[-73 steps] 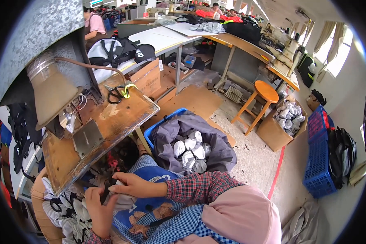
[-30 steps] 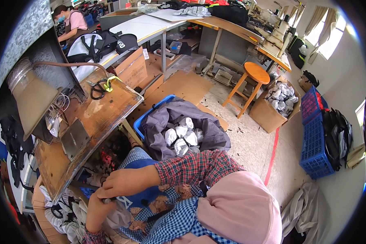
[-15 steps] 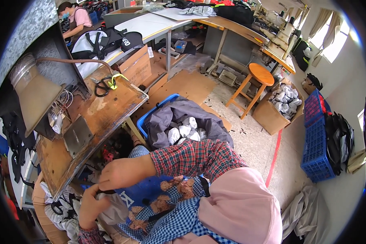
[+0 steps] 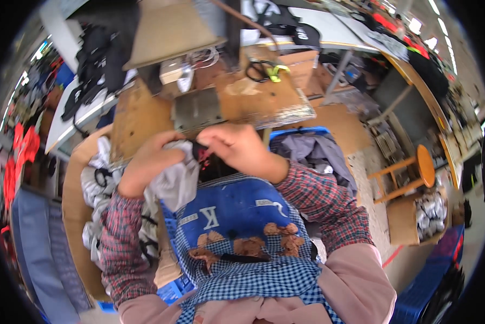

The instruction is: Assembling fabric components by attaching elastic straps using a machine.

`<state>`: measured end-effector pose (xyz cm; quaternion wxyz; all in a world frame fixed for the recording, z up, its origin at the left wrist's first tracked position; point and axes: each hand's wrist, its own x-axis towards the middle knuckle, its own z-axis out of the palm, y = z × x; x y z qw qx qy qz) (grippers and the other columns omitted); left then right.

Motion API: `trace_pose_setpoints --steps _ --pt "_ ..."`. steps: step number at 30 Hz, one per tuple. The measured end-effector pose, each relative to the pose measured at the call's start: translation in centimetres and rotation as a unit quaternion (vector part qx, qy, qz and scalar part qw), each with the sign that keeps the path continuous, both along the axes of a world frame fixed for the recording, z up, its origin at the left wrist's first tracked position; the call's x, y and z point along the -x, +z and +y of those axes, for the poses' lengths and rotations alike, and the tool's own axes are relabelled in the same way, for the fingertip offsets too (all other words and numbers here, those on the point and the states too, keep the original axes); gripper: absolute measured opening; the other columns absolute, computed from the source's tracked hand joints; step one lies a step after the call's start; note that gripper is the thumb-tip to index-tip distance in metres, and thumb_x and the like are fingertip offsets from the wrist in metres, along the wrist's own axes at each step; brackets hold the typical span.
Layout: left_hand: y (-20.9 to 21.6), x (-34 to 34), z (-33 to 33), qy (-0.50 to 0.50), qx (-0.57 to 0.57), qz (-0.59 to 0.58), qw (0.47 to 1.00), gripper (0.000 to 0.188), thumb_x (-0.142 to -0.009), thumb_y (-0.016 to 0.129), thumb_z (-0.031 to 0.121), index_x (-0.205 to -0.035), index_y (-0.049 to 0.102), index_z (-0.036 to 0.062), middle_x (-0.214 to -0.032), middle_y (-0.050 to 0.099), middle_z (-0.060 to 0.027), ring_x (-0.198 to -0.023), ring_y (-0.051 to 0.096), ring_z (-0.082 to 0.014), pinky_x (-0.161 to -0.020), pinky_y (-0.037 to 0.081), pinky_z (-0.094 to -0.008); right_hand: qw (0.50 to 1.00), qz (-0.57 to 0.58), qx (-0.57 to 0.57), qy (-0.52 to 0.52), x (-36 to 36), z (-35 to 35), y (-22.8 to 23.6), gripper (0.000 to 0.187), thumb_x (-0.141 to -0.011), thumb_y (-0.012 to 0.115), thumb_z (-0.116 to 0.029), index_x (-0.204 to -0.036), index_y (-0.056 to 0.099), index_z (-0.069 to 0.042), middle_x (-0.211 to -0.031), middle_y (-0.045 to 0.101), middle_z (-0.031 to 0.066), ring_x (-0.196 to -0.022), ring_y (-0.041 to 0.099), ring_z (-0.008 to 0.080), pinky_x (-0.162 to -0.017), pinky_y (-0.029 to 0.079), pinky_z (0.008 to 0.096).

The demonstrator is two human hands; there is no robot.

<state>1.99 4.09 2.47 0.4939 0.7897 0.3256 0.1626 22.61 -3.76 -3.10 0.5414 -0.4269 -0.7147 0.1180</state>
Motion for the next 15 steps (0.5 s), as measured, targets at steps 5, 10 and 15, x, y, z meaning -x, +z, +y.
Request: trace_pose_setpoints --steps 5,10,15 --pt "-0.2 0.2 2.9 0.017 0.103 -0.026 0.994 0.036 -0.077 0.059 0.019 -0.105 0.061 -0.0033 -0.085 0.06 0.0 -0.076 0.054 -0.0071 -0.068 0.044 -0.0217 0.997 0.06 0.043 -0.026 1.0 2.1 -0.1 0.011 -0.087 0.062 -0.006 -0.096 0.065 0.0 -0.078 0.067 0.0147 -0.066 0.067 0.0244 -0.061 0.052 0.0306" --pt "-1.0 -0.5 5.7 0.032 0.144 -0.069 0.987 0.03 -0.08 0.06 0.022 -0.098 0.063 -0.0024 -0.083 0.061 -0.001 -0.075 0.056 -0.0094 -0.067 0.044 -0.0231 0.991 0.093 0.093 -0.029 0.7 4.8 -0.6 0.012 -0.089 0.061 -0.007 -0.098 0.065 0.0 -0.075 0.067 0.0125 -0.067 0.068 0.0177 -0.06 0.052 0.0282" --pt "-1.2 -0.9 9.6 -0.047 0.049 -0.047 0.997 0.017 -0.082 0.057 0.018 -0.09 0.062 0.0034 -0.081 0.058 0.0003 -0.075 0.055 -0.0084 -0.067 0.044 -0.0226 0.982 0.133 0.129 -0.032 0.3 6.8 -0.5 0.016 -0.094 0.06 -0.014 -0.1 0.065 0.0 -0.073 0.066 0.0038 -0.067 0.065 0.0082 -0.06 0.05 0.0219"
